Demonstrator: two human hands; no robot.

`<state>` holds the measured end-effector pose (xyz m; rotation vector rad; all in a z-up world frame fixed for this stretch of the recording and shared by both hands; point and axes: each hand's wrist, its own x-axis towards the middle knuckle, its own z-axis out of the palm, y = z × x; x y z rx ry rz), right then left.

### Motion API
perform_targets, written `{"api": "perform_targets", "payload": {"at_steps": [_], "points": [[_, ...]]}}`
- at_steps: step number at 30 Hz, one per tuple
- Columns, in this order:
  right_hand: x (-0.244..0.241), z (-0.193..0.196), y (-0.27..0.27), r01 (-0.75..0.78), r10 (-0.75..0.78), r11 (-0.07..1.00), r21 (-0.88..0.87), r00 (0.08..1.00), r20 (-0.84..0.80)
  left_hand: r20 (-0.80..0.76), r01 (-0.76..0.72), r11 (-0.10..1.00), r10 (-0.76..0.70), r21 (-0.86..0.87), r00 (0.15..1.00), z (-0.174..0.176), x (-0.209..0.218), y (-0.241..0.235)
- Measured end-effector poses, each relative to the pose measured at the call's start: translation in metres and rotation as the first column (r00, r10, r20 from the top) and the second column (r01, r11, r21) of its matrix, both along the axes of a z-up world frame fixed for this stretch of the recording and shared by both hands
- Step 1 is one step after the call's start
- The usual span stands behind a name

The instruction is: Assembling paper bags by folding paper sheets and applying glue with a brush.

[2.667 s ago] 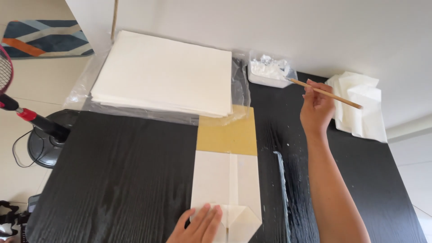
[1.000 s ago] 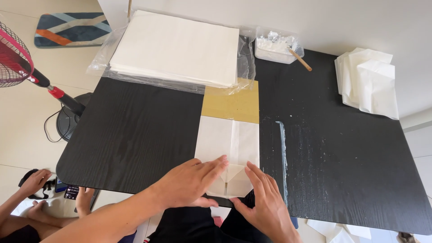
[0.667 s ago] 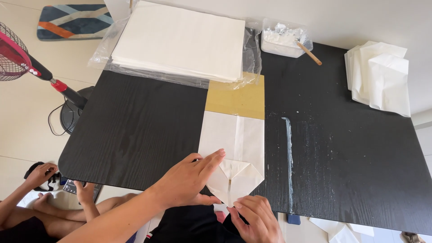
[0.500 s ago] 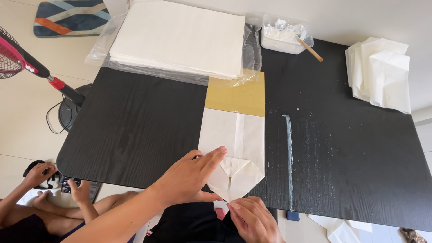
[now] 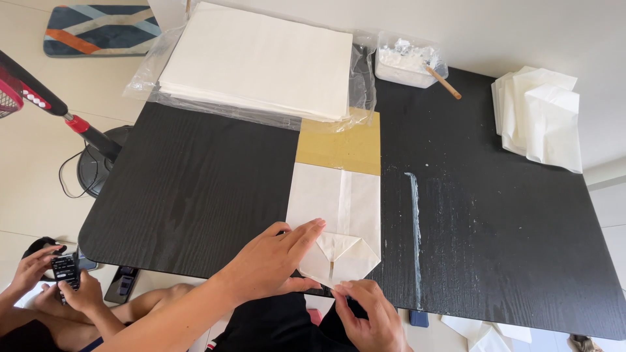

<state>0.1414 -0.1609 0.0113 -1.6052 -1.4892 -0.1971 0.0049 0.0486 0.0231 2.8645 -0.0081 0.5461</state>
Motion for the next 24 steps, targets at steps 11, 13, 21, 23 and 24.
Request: {"api": "perform_targets", "payload": {"at_steps": [11, 13, 21, 23, 24], "points": [[0.016, 0.006, 0.004, 0.165, -0.229, 0.934, -0.318, 0.957, -0.176, -0.062, -0.021, 0.988, 0.012, -0.152, 0.998, -0.005, 0.010, -0.002], [0.021, 0.010, 0.003, 0.149, -0.283, 0.872, -0.466, 0.930, -0.234, -0.078, -0.039, 0.981, 0.025, -0.189, 0.997, -0.005, 0.015, -0.003], [0.037, 0.037, 0.016, 0.132, -0.372, 0.694, -0.708, 0.907, -0.196, -0.251, -0.207, 0.950, 0.147, -0.232, 0.957, 0.001, 0.038, -0.010], [0.039, 0.044, 0.022, 0.123, -0.376, 0.678, -0.725, 0.905, -0.199, -0.186, -0.204, 0.962, 0.170, -0.180, 0.968, -0.003, 0.040, -0.013], [0.039, 0.048, 0.024, 0.111, -0.381, 0.659, -0.744, 0.902, -0.203, -0.121, -0.204, 0.970, 0.188, -0.130, 0.975, -0.005, 0.040, -0.015]]}}
